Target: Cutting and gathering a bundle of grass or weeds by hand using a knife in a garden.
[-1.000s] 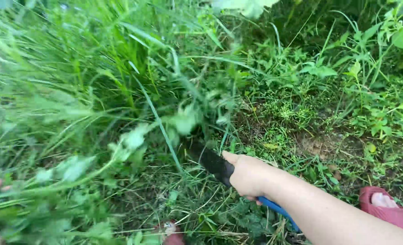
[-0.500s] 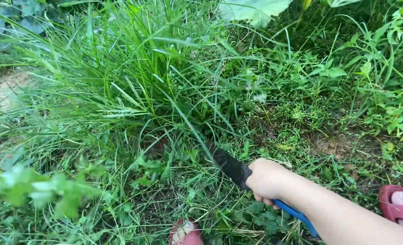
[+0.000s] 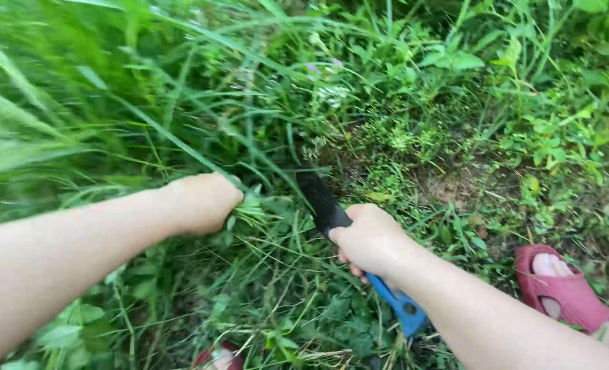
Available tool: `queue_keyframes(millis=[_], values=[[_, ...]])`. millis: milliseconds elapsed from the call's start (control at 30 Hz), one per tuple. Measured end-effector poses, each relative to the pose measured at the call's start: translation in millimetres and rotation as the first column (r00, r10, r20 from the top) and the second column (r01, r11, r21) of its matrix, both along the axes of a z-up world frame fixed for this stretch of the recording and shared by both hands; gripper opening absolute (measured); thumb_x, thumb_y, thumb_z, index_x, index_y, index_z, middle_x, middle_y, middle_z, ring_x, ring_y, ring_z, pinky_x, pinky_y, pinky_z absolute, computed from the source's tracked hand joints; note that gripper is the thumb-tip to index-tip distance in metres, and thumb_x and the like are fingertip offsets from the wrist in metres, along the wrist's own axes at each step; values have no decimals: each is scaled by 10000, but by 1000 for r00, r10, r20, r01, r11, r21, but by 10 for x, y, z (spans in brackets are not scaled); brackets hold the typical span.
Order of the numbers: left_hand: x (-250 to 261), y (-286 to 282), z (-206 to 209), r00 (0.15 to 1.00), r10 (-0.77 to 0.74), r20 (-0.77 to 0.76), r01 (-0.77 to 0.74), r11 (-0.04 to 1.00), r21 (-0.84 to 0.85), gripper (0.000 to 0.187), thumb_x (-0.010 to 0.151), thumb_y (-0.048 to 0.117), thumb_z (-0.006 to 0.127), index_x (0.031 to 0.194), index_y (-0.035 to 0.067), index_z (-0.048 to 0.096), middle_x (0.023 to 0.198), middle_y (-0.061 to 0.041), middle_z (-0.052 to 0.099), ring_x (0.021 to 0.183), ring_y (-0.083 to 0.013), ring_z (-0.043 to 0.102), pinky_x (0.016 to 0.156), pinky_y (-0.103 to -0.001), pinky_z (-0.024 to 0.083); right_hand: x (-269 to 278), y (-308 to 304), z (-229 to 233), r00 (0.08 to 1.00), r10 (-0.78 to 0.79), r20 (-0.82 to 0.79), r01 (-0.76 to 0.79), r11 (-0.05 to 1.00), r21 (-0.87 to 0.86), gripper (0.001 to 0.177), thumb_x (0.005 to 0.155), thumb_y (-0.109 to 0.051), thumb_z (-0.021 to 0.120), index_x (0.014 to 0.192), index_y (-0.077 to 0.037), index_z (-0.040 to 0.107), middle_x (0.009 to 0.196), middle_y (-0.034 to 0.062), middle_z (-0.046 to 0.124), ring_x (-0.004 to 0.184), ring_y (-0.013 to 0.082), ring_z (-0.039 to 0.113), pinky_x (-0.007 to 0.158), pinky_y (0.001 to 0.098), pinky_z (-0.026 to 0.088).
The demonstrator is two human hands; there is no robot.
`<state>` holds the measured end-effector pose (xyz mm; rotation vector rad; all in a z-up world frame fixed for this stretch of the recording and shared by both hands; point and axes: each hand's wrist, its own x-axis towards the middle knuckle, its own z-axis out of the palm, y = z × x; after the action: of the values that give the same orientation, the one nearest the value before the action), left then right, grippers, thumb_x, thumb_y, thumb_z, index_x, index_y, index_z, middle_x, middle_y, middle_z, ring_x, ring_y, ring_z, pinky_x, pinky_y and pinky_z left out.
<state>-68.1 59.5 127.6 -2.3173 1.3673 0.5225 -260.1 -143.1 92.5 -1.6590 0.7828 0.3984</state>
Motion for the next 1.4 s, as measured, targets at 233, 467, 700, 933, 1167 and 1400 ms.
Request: queue_keyframes(millis=[233,467,700,933,1167,1400], values=[[1033,-459,-905,937,-259,232,259,965,33,239,769,176,679,940,9,682,1051,-210,675,1043,-367,651,917,-459,544,358,-216,14,998,-37,43,39,998,-55,131,936,-178,619,935,-47,628,645,62,628,419,164,532,391,349,439],[1290,-325,-1067,806,-233,544,224,971,84,291,849,225,594,1039,20,677,1092,-161,666,1119,-319,607,1134,-480,429,628,-217,-30,997,71,27,-67,992,-109,150,932,-199,609,973,-57,637,643,64,628,426,178,566,403,355,466],[1307,-160,-985,912,150,382,-147,988,-38,570,793,253,694,1270,-19,539,1277,-222,576,1223,-374,575,1056,-499,461,836,-206,63,966,246,-76,-257,924,-282,157,962,-231,615,994,-83,658,666,79,683,464,190,617,455,373,520],[1405,241,-1499,782,614,109,-596,787,-160,664,802,103,722,1385,-83,466,1378,-309,544,1148,-424,665,959,-480,562,1167,-40,116,876,438,-203,-473,694,-543,220,905,-156,552,1046,-82,704,912,201,744,801,342,732,774,467,576],[1382,432,-1585,848,500,175,-461,860,-219,340,812,102,702,1134,-5,698,1265,-317,595,1026,-420,710,874,-480,590,1574,290,-71,785,560,-266,-568,479,-669,304,890,-95,559,1161,-33,684,1163,251,703,1064,410,698,920,487,562],[1393,502,-1570,852,513,106,-481,846,-230,302,804,116,725,1087,13,706,1042,-239,752,965,-394,739,824,-483,607,1855,560,-245,713,629,-308,-621,365,-694,344,904,-109,568,1226,-32,659,1192,250,696,1097,403,697,952,490,564]])
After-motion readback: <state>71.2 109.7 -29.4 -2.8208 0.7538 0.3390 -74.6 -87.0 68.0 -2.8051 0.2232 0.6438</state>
